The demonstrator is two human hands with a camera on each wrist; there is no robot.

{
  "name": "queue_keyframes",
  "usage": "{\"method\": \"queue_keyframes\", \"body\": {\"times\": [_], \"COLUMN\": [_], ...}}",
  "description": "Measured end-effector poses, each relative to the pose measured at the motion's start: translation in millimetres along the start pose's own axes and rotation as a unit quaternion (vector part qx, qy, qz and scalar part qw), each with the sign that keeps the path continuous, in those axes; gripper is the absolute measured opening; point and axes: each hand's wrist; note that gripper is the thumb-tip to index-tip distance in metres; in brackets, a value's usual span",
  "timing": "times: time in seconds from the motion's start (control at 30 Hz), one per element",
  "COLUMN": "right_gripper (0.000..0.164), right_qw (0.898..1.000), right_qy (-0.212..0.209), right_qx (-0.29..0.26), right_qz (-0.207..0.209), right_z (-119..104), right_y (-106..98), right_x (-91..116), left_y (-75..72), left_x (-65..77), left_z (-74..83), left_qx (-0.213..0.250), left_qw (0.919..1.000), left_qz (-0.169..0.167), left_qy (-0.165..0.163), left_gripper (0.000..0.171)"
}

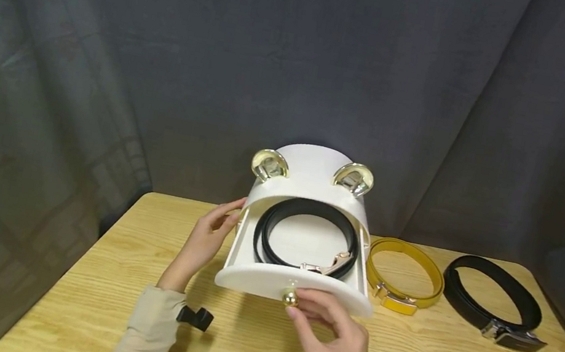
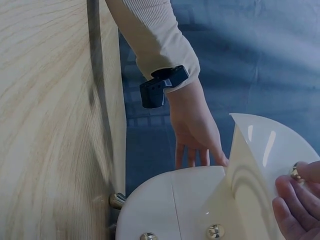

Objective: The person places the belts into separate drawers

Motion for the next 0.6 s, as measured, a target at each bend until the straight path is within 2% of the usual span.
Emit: {"method": "queue_keyframes", "body": {"times": [0.2,0.6], "right_gripper": [0.029,0.028], "right_qw": [1.000,1.000], "right_qy": [0.004,0.009], "right_qx": [-0.010,-0.011], "right_qz": [-0.001,0.007], "right_z": [0.4,-2.3], "right_y": [-1.0,-0.5], "right_x": [-1.9,-11.3], "left_y": [1.2,-0.3], "left_x": [0.4,1.7], "left_z": [0.3,0.4], "left_qx": [-0.001,-0.009], "left_qw": [1.0000,0.9999], "left_qz": [0.000,0.004], "left_qy": [-0.007,0.006], "left_gripper": [0.038,0.037]}}
Point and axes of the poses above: each hand's wrist, its own x-axis away from the middle knuckle, its own y-axis out of the palm, z = x × y, and after that the axes turned 11 degrees about y, right-handed
